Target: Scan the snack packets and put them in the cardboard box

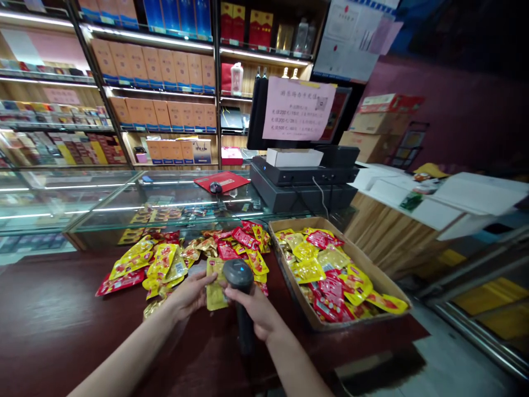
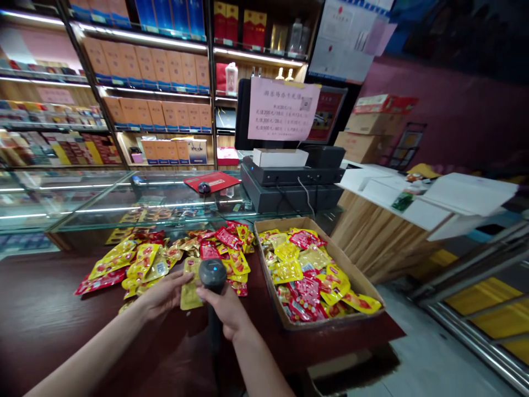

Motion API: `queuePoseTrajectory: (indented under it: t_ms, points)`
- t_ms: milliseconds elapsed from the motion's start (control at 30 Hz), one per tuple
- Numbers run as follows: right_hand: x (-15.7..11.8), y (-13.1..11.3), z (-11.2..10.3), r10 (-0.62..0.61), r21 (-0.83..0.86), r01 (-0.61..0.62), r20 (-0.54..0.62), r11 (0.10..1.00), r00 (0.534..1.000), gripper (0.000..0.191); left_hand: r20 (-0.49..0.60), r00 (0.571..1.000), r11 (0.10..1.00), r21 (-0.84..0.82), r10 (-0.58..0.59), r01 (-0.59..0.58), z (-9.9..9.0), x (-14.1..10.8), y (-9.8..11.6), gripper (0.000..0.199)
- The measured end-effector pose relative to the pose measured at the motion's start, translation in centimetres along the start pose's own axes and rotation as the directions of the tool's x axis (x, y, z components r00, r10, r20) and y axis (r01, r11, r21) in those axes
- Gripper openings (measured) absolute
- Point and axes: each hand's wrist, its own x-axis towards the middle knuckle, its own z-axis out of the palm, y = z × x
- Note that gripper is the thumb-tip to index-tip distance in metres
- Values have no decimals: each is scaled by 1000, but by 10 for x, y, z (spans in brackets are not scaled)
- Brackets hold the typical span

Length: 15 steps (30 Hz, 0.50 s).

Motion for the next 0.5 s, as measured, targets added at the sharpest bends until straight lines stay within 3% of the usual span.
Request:
queuePoseTrajectory:
  t_ms: [233, 500]
  points:
    - [-33, -25, -19, -53, -55, 49, -60, 997, 997, 41, -22, 998, 998, 38, 56, -55, 15, 33, 33, 24]
    - [-40, -18, -33, 4, -199, -25, -106, 980, 994, 38, 39, 999, 974, 226, 0, -9, 45, 74, 60, 46]
